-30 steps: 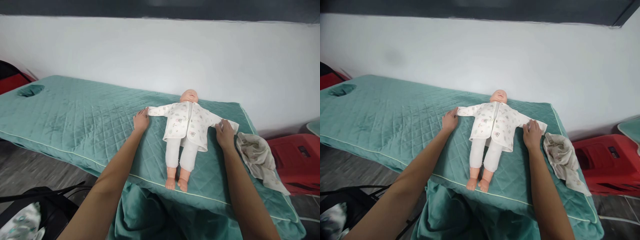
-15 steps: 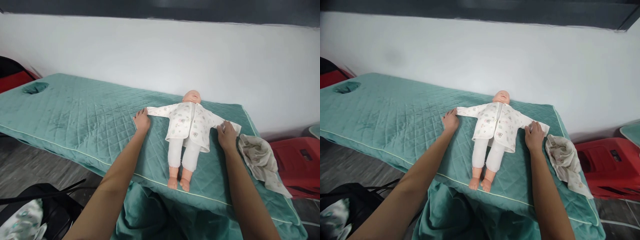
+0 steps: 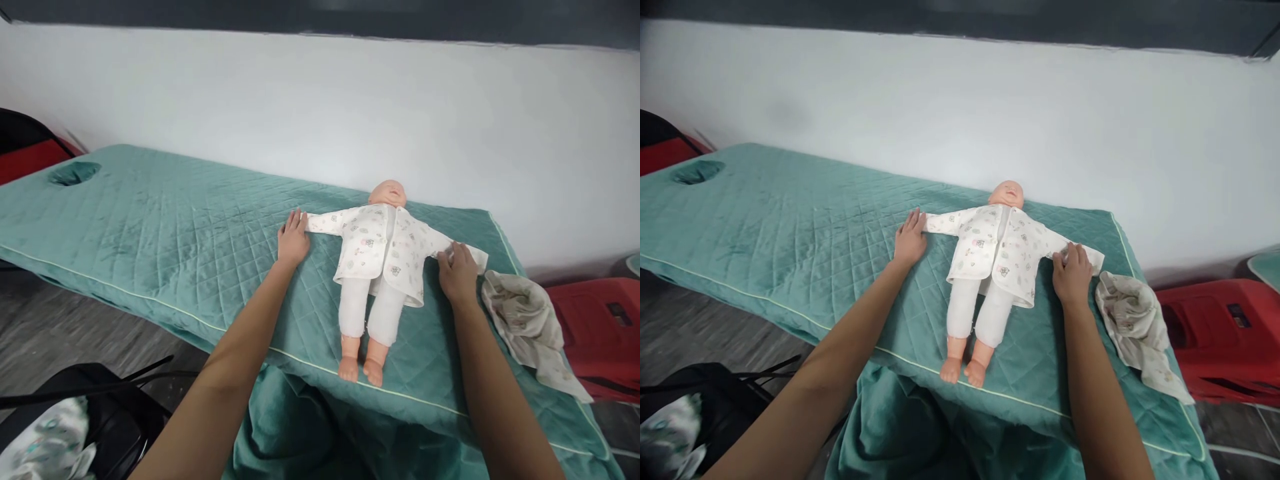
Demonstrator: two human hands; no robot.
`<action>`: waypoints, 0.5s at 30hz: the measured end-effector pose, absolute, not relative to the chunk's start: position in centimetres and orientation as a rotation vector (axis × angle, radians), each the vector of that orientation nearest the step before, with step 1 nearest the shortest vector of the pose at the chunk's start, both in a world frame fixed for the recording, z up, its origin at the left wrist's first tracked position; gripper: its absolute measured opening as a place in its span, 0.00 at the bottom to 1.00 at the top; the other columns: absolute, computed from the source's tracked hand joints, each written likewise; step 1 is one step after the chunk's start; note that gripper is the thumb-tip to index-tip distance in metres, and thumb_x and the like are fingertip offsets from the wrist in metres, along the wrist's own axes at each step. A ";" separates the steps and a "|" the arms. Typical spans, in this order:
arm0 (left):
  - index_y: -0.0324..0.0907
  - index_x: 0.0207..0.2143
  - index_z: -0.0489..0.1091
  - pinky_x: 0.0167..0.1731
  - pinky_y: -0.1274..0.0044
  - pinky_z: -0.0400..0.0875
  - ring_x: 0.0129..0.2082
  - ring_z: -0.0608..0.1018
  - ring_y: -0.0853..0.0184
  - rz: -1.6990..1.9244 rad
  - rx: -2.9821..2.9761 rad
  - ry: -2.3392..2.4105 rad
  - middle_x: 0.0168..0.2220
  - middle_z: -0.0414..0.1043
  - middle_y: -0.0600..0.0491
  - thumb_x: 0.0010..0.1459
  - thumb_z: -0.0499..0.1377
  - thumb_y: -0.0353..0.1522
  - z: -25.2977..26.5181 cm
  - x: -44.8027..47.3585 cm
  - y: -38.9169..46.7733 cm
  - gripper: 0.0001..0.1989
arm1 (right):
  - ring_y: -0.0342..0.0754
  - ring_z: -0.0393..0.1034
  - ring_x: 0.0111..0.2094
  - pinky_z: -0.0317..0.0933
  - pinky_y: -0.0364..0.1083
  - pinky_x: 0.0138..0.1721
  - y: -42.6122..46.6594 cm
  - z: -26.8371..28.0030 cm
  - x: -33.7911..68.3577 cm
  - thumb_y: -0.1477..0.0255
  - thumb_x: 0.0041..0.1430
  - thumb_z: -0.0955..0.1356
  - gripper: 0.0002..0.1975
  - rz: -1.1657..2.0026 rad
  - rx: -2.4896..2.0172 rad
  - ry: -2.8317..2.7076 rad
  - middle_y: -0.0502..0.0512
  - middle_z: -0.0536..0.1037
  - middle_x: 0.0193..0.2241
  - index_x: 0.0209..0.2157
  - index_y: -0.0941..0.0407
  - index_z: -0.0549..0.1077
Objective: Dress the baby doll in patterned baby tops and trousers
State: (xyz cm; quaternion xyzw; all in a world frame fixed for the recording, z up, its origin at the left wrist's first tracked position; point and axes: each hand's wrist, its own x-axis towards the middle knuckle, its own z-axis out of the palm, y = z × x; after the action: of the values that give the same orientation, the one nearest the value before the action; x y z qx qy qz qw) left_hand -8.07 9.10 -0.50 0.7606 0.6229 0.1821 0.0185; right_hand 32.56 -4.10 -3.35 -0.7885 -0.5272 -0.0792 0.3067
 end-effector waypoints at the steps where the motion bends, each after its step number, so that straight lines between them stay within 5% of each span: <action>1: 0.40 0.71 0.50 0.67 0.61 0.54 0.73 0.48 0.64 0.544 2.364 1.915 0.74 0.43 0.53 0.60 0.44 0.28 -0.6 -8.1 9.2 0.35 | 0.62 0.56 0.66 0.53 0.66 0.63 -4.1 -3.3 32.6 0.58 0.65 0.59 0.31 -0.206 -2.089 -1.402 0.72 0.65 0.63 0.62 0.63 0.66; 15: 0.43 0.72 0.45 0.69 0.58 0.46 0.72 0.54 0.59 0.469 2.293 1.949 0.72 0.48 0.46 0.66 0.42 0.36 -1.0 -7.7 9.1 0.32 | 0.65 0.55 0.66 0.50 0.68 0.62 -4.6 -2.2 31.1 0.56 0.65 0.58 0.31 -0.146 -2.169 -1.327 0.71 0.63 0.65 0.63 0.60 0.64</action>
State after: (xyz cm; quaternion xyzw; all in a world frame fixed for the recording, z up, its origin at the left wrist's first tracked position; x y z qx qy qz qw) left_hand -7.73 9.06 -0.98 0.7520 0.6391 0.1539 0.0481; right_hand 31.06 -4.58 -2.20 -0.8143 -0.4980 -0.0548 0.2930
